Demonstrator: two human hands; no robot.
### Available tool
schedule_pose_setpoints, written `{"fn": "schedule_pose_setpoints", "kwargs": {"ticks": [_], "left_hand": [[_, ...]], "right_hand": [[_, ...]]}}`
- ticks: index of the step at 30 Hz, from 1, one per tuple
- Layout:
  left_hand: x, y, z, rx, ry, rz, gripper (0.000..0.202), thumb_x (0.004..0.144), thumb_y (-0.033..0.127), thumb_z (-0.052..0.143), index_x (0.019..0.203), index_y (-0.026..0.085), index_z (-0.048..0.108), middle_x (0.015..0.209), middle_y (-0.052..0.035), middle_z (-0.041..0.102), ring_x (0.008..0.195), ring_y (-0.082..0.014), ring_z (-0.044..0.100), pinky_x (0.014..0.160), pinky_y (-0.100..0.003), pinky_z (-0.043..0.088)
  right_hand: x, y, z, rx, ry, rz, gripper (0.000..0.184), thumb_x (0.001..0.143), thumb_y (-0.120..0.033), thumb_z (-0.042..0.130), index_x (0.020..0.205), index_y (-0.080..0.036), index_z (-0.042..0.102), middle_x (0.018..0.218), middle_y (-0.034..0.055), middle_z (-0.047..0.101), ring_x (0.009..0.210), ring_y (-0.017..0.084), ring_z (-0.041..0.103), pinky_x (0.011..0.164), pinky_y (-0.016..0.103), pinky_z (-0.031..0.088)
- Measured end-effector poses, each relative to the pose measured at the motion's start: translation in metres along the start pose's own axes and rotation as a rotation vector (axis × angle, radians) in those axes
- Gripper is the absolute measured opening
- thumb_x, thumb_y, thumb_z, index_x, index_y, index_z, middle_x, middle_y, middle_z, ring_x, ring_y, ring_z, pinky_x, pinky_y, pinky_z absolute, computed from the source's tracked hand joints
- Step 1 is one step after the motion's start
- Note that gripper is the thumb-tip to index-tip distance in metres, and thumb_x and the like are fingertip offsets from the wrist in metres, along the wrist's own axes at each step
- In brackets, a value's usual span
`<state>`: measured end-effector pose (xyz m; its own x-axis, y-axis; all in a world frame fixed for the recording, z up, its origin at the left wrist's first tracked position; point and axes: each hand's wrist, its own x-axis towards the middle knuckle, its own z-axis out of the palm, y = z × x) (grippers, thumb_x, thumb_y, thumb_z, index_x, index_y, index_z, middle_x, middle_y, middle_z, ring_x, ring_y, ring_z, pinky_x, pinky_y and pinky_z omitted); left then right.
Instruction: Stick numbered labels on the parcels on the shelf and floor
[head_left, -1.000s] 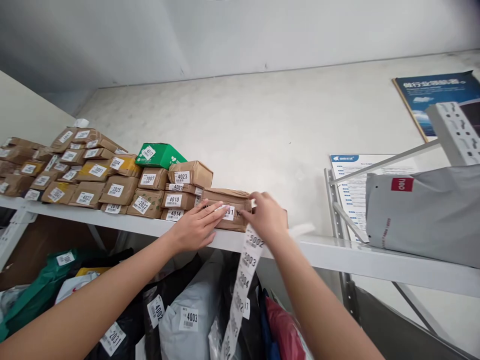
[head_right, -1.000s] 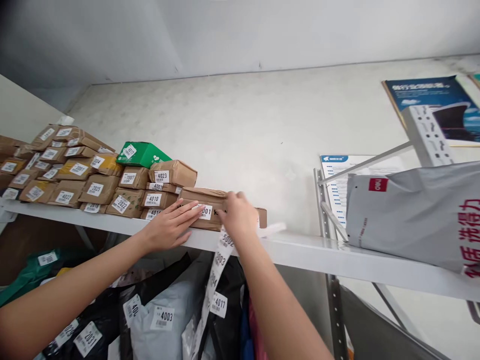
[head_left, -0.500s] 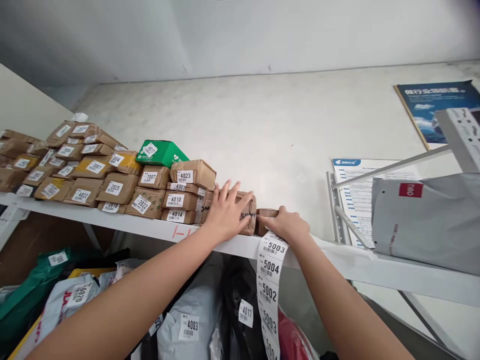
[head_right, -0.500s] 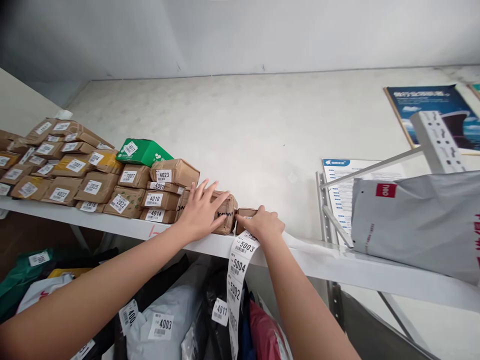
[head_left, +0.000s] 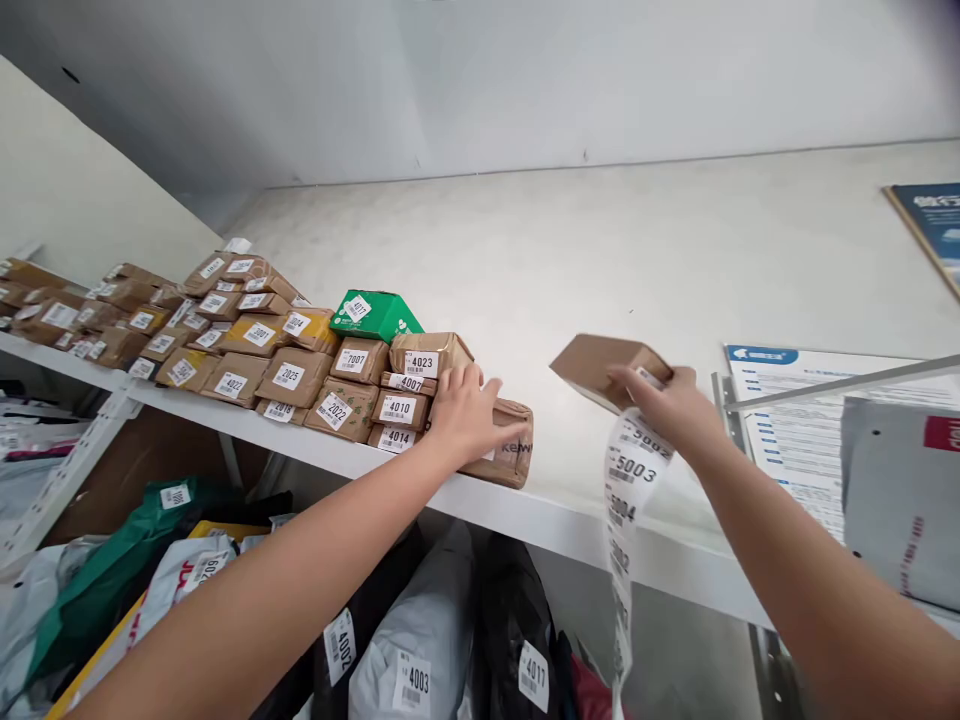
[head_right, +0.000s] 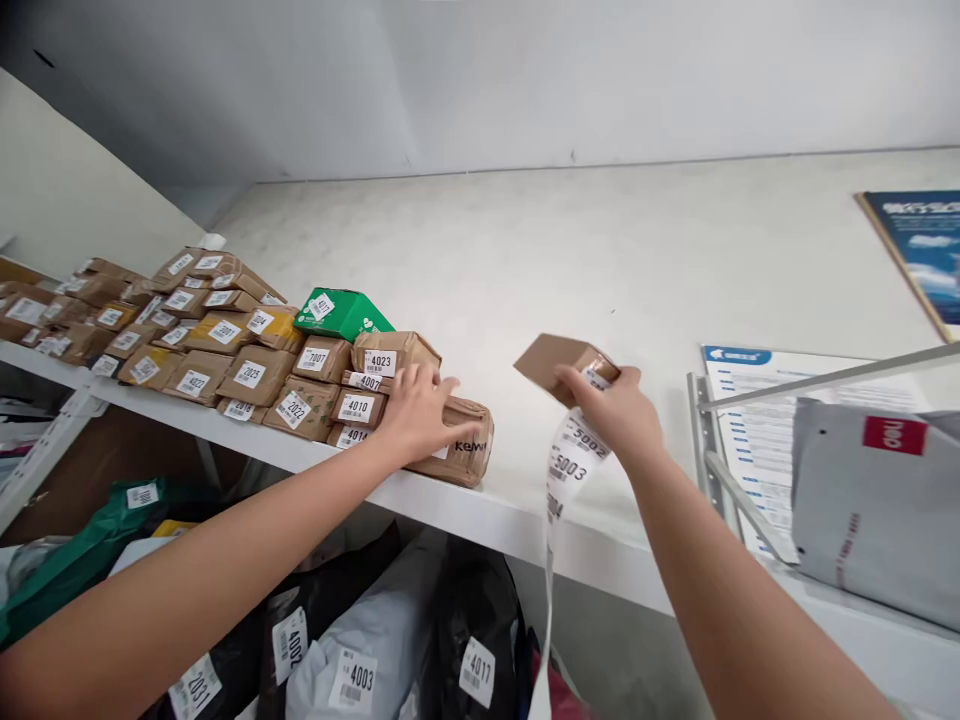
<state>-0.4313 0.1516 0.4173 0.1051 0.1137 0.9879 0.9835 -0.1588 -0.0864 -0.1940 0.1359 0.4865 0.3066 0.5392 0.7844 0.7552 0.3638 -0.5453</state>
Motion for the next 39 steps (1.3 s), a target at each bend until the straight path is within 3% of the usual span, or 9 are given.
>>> {"fn": "schedule_pose_setpoints", "kwargs": {"ticks": [3, 9, 15, 23, 26, 29, 32, 36, 39], "left_hand": [[0.013, -0.028, -0.01, 0.085, 0.189, 0.049, 0.048, 0.091, 0.044, 0.048, 0.129, 0.016, 0.056, 0.127, -0.0137, 0.056, 0.123, -0.0305, 0.044, 0.106, -0.048, 0.035], [0.021, -0.055, -0.008, 0.213, -0.056, 0.203, 0.045, 0.095, 0.045, 0.04, 0.112, 0.014, 0.069, 0.151, -0.0126, 0.04, 0.144, -0.0322, 0.025, 0.119, -0.059, 0.013], [0.002, -0.05, 0.003, 0.13, 0.041, 0.21, 0.054, 0.092, 0.046, 0.045, 0.13, 0.009, 0.058, 0.144, -0.0177, 0.048, 0.143, -0.0368, 0.026, 0.117, -0.058, 0.023], [-0.011, -0.069, -0.001, 0.269, -0.102, 0.346, 0.059, 0.092, 0.038, 0.046, 0.146, 0.017, 0.037, 0.156, -0.0095, 0.032, 0.146, -0.0349, 0.015, 0.117, -0.063, 0.017], [-0.01, -0.066, -0.005, 0.297, -0.1, 0.334, 0.056, 0.094, 0.041, 0.041, 0.14, 0.01, 0.045, 0.153, -0.0114, 0.037, 0.144, -0.0345, 0.021, 0.118, -0.061, 0.019], [-0.009, -0.063, -0.008, 0.307, -0.102, 0.312, 0.064, 0.095, 0.054, 0.035, 0.133, 0.005, 0.052, 0.149, -0.0115, 0.044, 0.142, -0.0337, 0.024, 0.119, -0.058, 0.019], [-0.008, -0.061, -0.007, 0.287, -0.076, 0.256, 0.067, 0.095, 0.058, 0.032, 0.13, 0.007, 0.056, 0.144, -0.011, 0.049, 0.139, -0.0337, 0.029, 0.117, -0.058, 0.022], [-0.01, -0.06, -0.004, 0.212, -0.036, 0.204, 0.064, 0.095, 0.058, 0.032, 0.123, 0.009, 0.062, 0.143, -0.0108, 0.051, 0.139, -0.0331, 0.031, 0.117, -0.058, 0.023], [-0.014, -0.064, -0.007, 0.182, -0.053, 0.23, 0.061, 0.095, 0.057, 0.033, 0.127, 0.012, 0.059, 0.148, -0.008, 0.046, 0.14, -0.0328, 0.029, 0.117, -0.059, 0.022]], "right_hand": [[0.0, -0.051, 0.011, 0.076, 0.054, -0.11, 0.085, 0.07, -0.075, 0.052, 0.13, -0.016, 0.041, 0.12, 0.0208, 0.061, 0.104, 0.038, 0.061, 0.081, 0.047, 0.049], [0.004, -0.153, 0.07, 0.008, 0.091, -0.29, 0.088, 0.066, -0.074, 0.06, 0.128, -0.013, 0.043, 0.118, 0.0208, 0.064, 0.108, 0.037, 0.06, 0.086, 0.046, 0.05], [0.003, -0.193, 0.114, -0.008, -0.122, -0.466, 0.08, 0.069, -0.066, 0.067, 0.128, -0.017, 0.047, 0.122, 0.0163, 0.064, 0.111, 0.031, 0.06, 0.088, 0.041, 0.05], [0.011, -0.174, 0.108, 0.169, -0.374, -0.55, 0.107, 0.07, -0.042, 0.076, 0.153, -0.019, 0.012, 0.112, 0.0142, 0.068, 0.09, 0.028, 0.068, 0.081, 0.041, 0.055], [0.01, -0.16, 0.096, -0.01, -0.39, -0.403, 0.094, 0.073, -0.056, 0.07, 0.146, -0.011, 0.033, 0.108, 0.0194, 0.069, 0.093, 0.032, 0.067, 0.084, 0.046, 0.054], [0.005, -0.145, 0.087, -0.166, -0.58, -0.276, 0.075, 0.079, -0.069, 0.054, 0.124, -0.01, 0.058, 0.104, 0.0211, 0.07, 0.087, 0.032, 0.068, 0.082, 0.046, 0.053], [-0.002, -0.127, 0.081, -0.19, -0.685, -0.262, 0.07, 0.078, -0.072, 0.052, 0.117, -0.014, 0.06, 0.101, 0.0173, 0.072, 0.082, 0.03, 0.07, 0.078, 0.043, 0.054], [-0.006, -0.093, 0.069, -0.282, -0.558, -0.278, 0.074, 0.072, -0.075, 0.057, 0.11, -0.012, 0.063, 0.109, 0.0222, 0.069, 0.097, 0.037, 0.067, 0.089, 0.047, 0.052], [-0.009, -0.063, 0.061, -0.199, -0.607, -0.123, 0.085, 0.057, -0.069, 0.073, 0.12, -0.014, 0.059, 0.109, 0.022, 0.07, 0.097, 0.041, 0.067, 0.087, 0.051, 0.053]]}}
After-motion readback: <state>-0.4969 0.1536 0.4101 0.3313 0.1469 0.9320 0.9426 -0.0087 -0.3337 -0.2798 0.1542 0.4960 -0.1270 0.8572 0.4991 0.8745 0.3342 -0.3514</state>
